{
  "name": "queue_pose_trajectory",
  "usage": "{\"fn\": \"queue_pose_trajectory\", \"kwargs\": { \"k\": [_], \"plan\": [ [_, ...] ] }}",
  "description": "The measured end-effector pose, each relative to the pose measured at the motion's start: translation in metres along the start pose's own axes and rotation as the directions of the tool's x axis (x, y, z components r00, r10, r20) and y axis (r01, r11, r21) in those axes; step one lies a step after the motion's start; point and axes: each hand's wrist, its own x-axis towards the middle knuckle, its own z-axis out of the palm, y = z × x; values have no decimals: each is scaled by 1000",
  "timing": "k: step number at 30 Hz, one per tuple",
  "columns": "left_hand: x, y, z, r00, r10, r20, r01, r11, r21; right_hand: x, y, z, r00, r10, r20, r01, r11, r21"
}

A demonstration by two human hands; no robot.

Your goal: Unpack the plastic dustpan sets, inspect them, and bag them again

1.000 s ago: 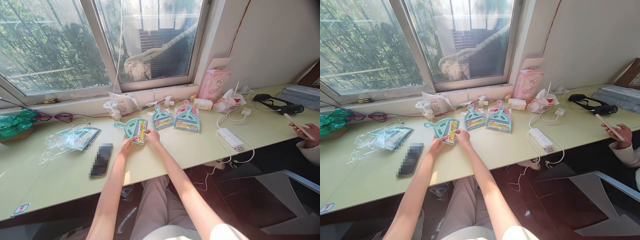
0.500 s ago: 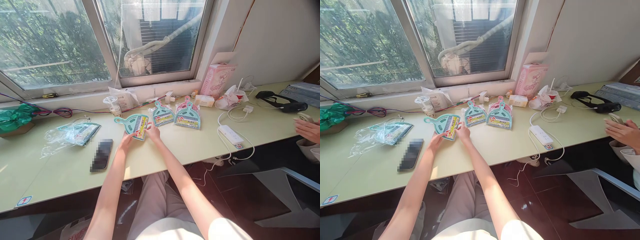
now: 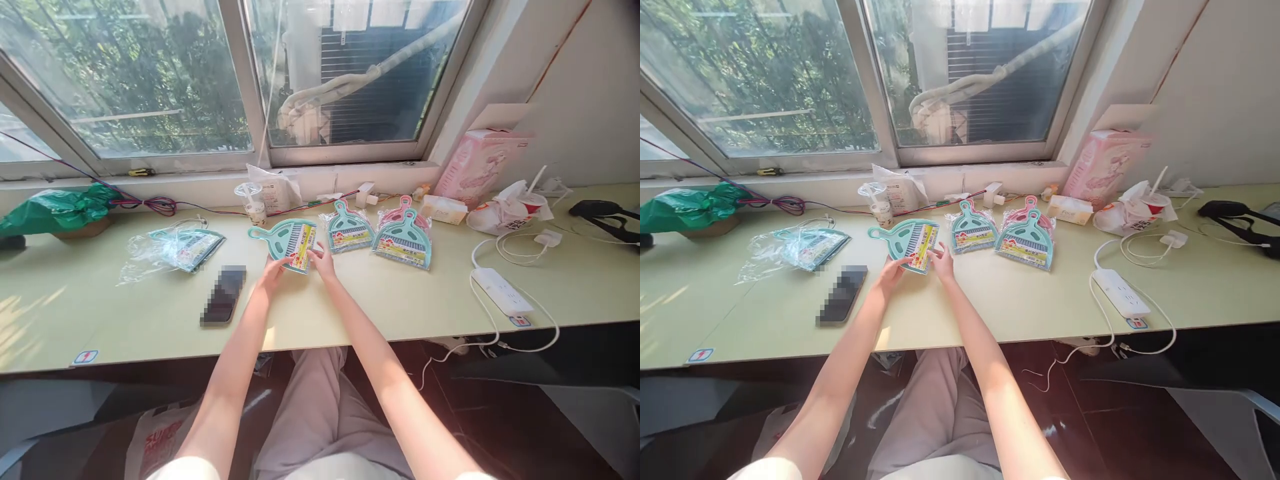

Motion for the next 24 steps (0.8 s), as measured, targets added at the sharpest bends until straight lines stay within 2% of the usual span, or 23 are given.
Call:
{"fn": "queue_pose_trajectory", "kwargs": {
  "k": [2,4,11,16,18,19,20,21,22,23,24],
  "plan": [
    [-1,-1,-1,1000,-5,11,5,1000,-16,0,2,1,990,84,118,-97,989,112],
    [0,-1,-2,999,-4,41,6,999,-34,-2,2,1,980,129,151,-153,975,160],
    [-6,0,-4,995,2,101,0,1000,-16,-7,-5,-7,978,160,134,-184,965,185],
    [-14,6,-10,972,32,232,-52,995,82,-6,-5,-11,985,128,119,-154,958,240],
    [-13,15,-24,988,39,152,-66,983,172,-6,-6,-13,986,108,127,-139,952,272],
    [-11,22,-34,997,61,41,-69,968,241,-6,-7,-13,987,100,129,-134,948,289],
    [-9,32,-47,988,106,-109,-64,941,331,-7,-7,-13,987,93,131,-130,943,308],
    [-7,42,-61,946,183,-267,-47,895,444,-7,-8,-13,987,87,133,-126,938,323],
    [-5,55,-78,862,284,-419,7,821,571,-8,-9,-13,987,82,135,-124,934,334],
    [-5,68,-95,766,394,-508,89,718,690,-8,-9,-13,987,79,137,-122,932,341],
    [-5,81,-112,690,487,-536,182,600,779,-8,-9,-13,987,78,137,-122,931,344]
  ]
}}
